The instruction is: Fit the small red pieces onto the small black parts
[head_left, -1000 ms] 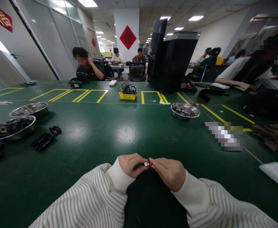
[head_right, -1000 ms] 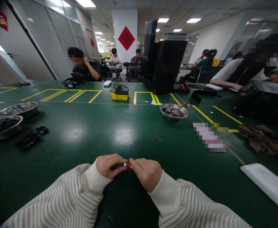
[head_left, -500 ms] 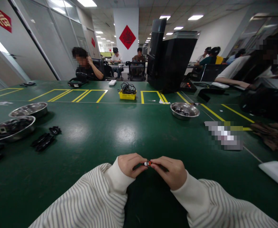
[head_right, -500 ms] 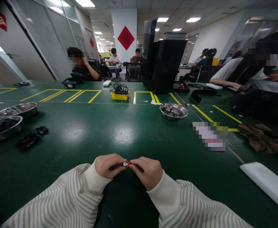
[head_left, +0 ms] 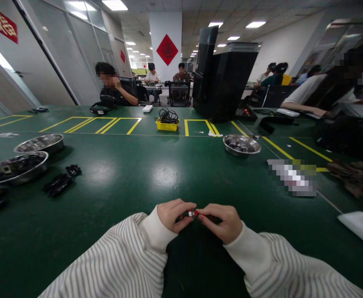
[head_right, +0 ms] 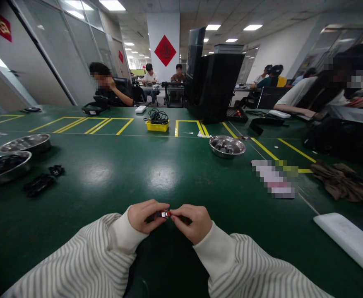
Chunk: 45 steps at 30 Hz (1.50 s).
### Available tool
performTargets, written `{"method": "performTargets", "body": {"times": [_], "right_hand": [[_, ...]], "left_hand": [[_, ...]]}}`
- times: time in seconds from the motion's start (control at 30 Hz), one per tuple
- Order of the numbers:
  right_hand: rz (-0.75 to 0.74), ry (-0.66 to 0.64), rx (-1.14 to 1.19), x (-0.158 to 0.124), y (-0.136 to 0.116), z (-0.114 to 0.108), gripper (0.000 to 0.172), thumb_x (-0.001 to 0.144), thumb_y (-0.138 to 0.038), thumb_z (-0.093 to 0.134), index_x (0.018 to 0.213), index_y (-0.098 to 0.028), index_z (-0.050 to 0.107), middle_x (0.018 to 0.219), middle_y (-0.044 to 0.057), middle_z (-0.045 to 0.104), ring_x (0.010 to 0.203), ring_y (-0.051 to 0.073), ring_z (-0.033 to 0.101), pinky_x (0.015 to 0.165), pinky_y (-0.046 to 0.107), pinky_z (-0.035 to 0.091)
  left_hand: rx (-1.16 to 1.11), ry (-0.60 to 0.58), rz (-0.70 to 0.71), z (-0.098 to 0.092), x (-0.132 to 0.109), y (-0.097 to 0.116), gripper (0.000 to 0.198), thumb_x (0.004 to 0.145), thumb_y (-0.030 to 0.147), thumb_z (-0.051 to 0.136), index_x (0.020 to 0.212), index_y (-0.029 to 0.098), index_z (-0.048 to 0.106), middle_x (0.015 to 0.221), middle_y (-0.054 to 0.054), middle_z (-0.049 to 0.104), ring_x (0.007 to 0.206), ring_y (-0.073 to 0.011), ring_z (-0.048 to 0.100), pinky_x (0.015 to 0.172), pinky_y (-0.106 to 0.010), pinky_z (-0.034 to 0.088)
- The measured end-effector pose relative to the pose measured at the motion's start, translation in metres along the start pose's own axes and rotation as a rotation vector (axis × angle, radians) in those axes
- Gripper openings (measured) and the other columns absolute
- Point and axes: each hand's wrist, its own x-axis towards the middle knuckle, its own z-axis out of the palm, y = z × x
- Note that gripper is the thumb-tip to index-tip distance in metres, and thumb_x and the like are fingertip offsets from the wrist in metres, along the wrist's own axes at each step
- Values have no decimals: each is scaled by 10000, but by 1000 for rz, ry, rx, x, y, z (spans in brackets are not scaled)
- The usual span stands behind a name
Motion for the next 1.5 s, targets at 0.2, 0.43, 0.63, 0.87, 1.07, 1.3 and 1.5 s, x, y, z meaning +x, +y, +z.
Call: {"method": "performTargets", "body": {"times": [0.2, 0.43, 0.63, 0.87, 1.07, 1.3, 1.5], "right_hand": [[118, -27, -44, 0, 2, 0, 120, 733, -198, 572, 712, -136, 674, 584, 36, 645, 468, 111, 561, 448, 195, 416], [158, -67, -60, 1, 3, 0, 150, 745, -252, 568, 709, -157, 678, 598, 31, 651, 480, 111, 561, 458, 198, 420], [161, -89, -48, 1, 3, 0, 161, 749, -249, 545, 737, -158, 677, 606, 32, 650, 484, 106, 555, 457, 189, 422], [203, -123, -20, 2, 3, -1, 104, 702, -189, 582, 708, -144, 676, 600, 30, 649, 478, 103, 552, 446, 180, 414], [194, -138, -20, 2, 4, -1, 113, 705, -207, 587, 704, -136, 675, 593, 36, 643, 476, 105, 556, 449, 180, 421], [196, -129, -79, 0, 5, 0, 120, 730, -238, 575, 723, -161, 668, 610, 24, 644, 497, 110, 559, 470, 195, 433], [206, -132, -74, 1, 4, -3, 186, 786, -249, 513, 718, -154, 659, 632, 32, 653, 505, 113, 566, 465, 205, 447]], "left_hand": [[-47, 24, 51, 8, -3, -4, 201, 775, 244, 466, 911, 170, 594, 673, -3, 597, 418, -34, 507, 406, -124, 394], [-24, -97, -54, 4, -2, 2, 176, 717, 199, 522, 879, 178, 587, 644, 19, 580, 458, -45, 514, 441, -132, 400], [-25, -69, -16, 4, -1, 1, 179, 745, 200, 493, 893, 178, 591, 649, 8, 584, 493, -61, 522, 456, -144, 403], [-80, -108, -49, 5, -2, -1, 191, 798, 229, 457, 929, 187, 590, 760, -17, 608, 533, -55, 540, 499, -142, 429], [-42, -127, -53, 4, -3, -1, 262, 774, 222, 479, 1022, 182, 553, 743, -7, 600, 481, -46, 504, 461, -141, 413], [31, -102, 19, 6, -4, -7, 213, 804, 253, 440, 931, 206, 604, 726, 1, 616, 537, -57, 545, 462, -139, 400], [267, -23, -226, -23, -4, -55, 204, 777, 271, 476, 907, 207, 619, 728, -1, 619, 510, -57, 521, 471, -147, 383]]}}
